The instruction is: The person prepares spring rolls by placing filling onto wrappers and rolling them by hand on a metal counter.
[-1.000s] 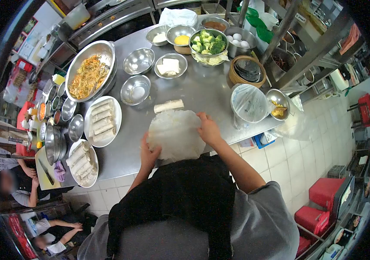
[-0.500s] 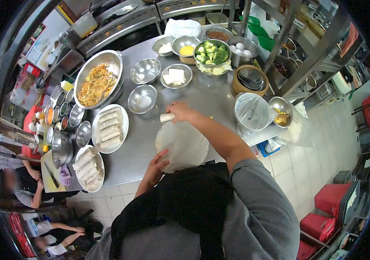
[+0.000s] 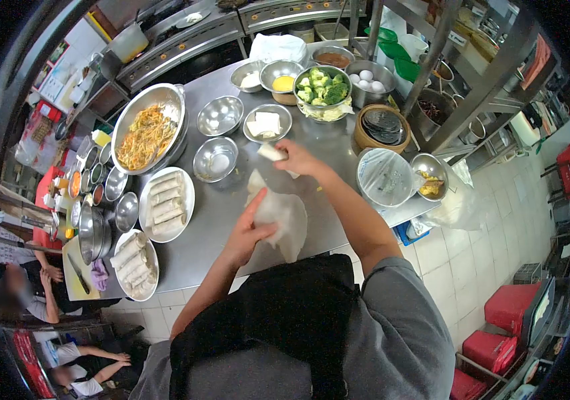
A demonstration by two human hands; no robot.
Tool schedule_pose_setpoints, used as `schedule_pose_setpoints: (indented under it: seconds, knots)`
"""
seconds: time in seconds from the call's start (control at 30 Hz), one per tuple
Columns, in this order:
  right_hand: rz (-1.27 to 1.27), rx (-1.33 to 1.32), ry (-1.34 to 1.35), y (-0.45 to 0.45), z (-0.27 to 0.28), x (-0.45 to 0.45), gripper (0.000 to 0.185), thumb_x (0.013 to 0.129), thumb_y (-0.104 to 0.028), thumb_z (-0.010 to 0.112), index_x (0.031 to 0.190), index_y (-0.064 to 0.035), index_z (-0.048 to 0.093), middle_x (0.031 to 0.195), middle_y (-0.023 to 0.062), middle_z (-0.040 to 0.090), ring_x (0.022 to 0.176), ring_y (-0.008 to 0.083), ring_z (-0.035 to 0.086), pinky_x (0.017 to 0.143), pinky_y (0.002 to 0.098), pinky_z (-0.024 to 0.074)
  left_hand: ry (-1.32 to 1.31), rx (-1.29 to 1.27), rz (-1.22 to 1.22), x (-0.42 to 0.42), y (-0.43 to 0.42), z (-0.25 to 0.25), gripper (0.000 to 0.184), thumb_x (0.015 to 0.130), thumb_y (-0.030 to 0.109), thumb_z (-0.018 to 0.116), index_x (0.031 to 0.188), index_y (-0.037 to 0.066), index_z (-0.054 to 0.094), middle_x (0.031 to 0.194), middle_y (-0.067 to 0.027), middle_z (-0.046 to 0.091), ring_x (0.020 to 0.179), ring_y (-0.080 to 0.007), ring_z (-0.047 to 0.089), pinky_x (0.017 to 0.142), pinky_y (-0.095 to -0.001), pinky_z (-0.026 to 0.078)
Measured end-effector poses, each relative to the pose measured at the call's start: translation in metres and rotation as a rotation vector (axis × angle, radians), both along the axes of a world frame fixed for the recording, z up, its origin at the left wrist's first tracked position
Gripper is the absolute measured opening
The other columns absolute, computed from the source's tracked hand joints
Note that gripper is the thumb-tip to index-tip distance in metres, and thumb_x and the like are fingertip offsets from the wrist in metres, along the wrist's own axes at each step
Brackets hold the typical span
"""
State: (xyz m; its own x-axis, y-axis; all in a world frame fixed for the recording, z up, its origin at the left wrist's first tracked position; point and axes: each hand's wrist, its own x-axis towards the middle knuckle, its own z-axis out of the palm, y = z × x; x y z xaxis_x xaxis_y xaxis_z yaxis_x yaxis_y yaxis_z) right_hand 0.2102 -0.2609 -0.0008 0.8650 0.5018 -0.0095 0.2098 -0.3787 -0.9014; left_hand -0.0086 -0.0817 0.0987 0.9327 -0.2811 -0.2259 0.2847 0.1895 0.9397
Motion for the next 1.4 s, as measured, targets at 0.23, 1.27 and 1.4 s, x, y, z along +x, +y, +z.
schedule_pose_setpoints:
  seconds: [0.23,1.27,1.4]
  knots:
    - [-0.235,0.086,0.140,-0.081,0.081,-0.017,0.061,0.076,-0.031,0.081,0.123,-0.0016,0.056,0.112,0.0131,0.063,0.096,0.0211,0.060,0.084,0.0330,0.0493,-0.224,-0.029,-0.026,0.039,-0.023,0.070,0.086,0.086,-0.008,0.065,0.160,0.012,0.024,0.144,-0.0092,0.050,0.118,-0.0143,0.055,0.099,-0.0301,0.047]
    - [0.176,-0.351,-0.266,-0.035,-0.033,-0.135,0.063,0.067,-0.022,0.085,0.124,-0.0145,0.059,0.118,0.0118,0.060,0.113,0.0366,0.056,0.094,0.0473,0.0493,-0.893,0.914,-0.107,0.019,-0.004,-0.105,0.049,0.082,0.019,0.075,0.128,0.010,0.061,0.133,-0.0075,0.059,0.123,-0.0297,0.054,0.103,-0.0437,0.042]
    - [0.083,-0.274,-0.269,-0.055,-0.014,-0.144,0.061,0.071,-0.021,0.084,0.126,-0.0104,0.060,0.117,0.0120,0.061,0.112,0.0348,0.058,0.095,0.0458,0.0481,-0.885,0.909,-0.147,0.035,-0.007,-0.119,0.051,0.080,0.024,0.077,0.127,0.010,0.063,0.131,-0.0077,0.061,0.122,-0.0310,0.055,0.102,-0.0430,0.043]
